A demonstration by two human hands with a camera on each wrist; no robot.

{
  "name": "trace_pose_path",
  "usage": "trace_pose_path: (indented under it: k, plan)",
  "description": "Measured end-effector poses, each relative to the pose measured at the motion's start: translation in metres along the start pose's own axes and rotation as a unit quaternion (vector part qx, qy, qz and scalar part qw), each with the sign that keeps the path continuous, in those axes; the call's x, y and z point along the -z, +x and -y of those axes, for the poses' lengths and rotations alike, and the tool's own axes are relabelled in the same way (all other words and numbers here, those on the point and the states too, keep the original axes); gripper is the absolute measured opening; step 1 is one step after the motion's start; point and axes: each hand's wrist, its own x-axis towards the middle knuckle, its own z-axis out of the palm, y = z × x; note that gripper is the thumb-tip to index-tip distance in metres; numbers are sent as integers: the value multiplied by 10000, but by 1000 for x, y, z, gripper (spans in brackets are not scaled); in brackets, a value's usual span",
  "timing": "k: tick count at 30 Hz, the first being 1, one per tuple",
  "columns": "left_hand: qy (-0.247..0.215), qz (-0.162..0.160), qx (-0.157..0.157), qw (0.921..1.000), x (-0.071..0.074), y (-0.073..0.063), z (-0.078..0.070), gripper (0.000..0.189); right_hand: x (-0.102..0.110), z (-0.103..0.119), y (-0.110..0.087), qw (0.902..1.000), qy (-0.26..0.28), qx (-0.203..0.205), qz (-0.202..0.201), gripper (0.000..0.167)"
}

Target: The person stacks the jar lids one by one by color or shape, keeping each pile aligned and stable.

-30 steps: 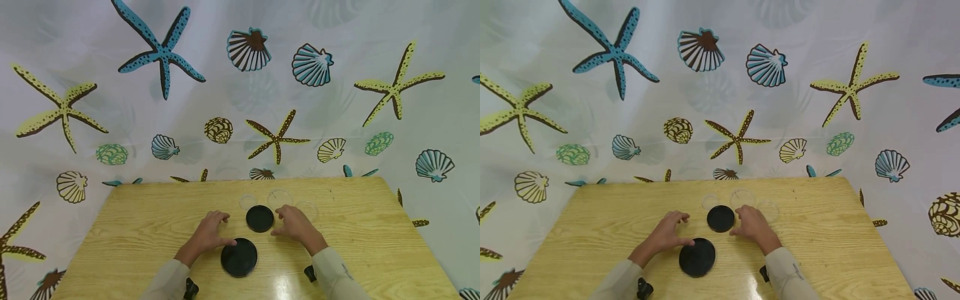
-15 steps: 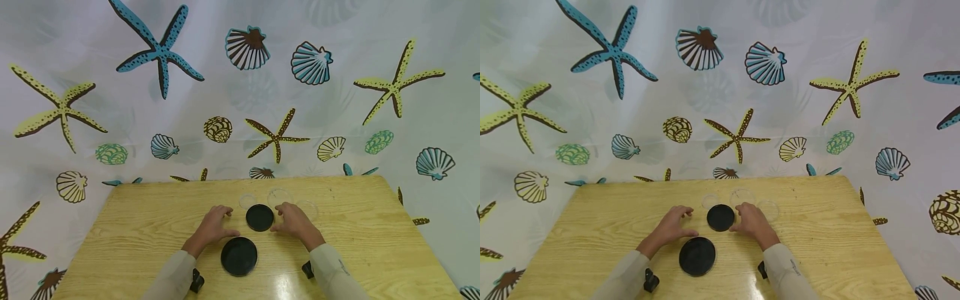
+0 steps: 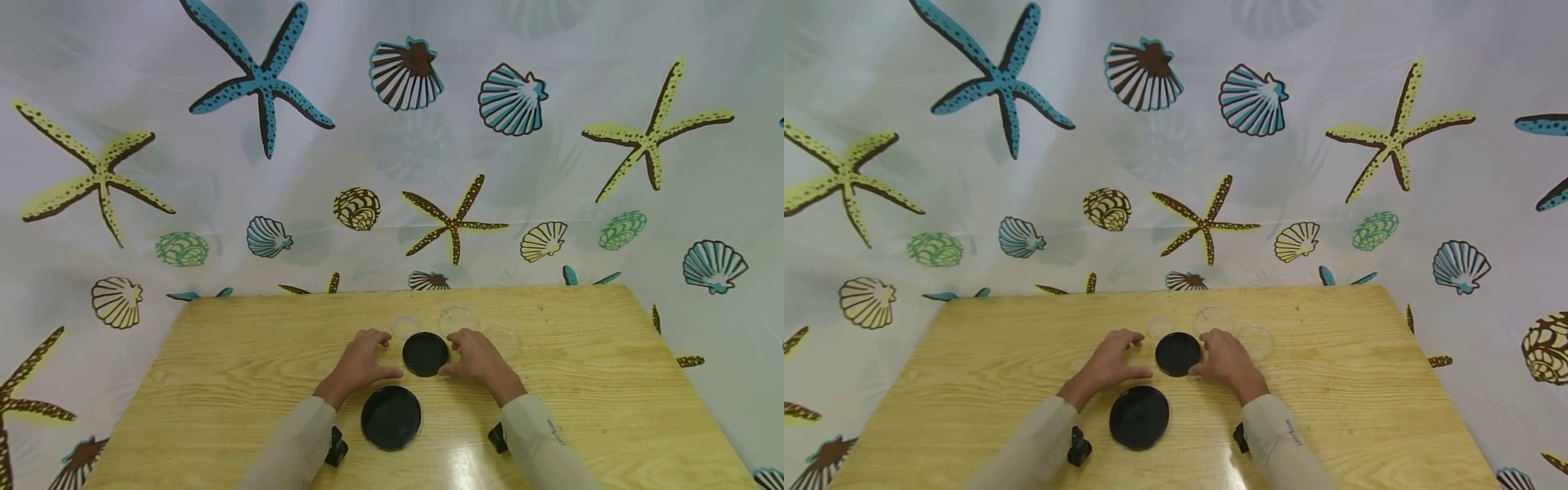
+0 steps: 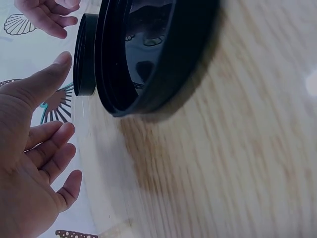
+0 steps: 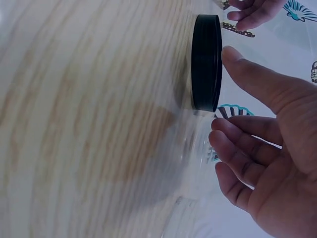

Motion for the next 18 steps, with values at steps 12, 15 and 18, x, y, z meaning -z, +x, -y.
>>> trace_pose_path:
  k: [12,15,18]
  plan:
    - [224,134,63,9996,-8,8,-5,62,-5,-2,3,10000,64,-33,-5,57]
    - [228,116,68,9996,-11,9,-6,59,-7,-3,4,10000,40,-62,-11,59]
    - [140,79,17,9999,-13,10,-7,56,-8,-2,6,10000,38,-24,-36,57]
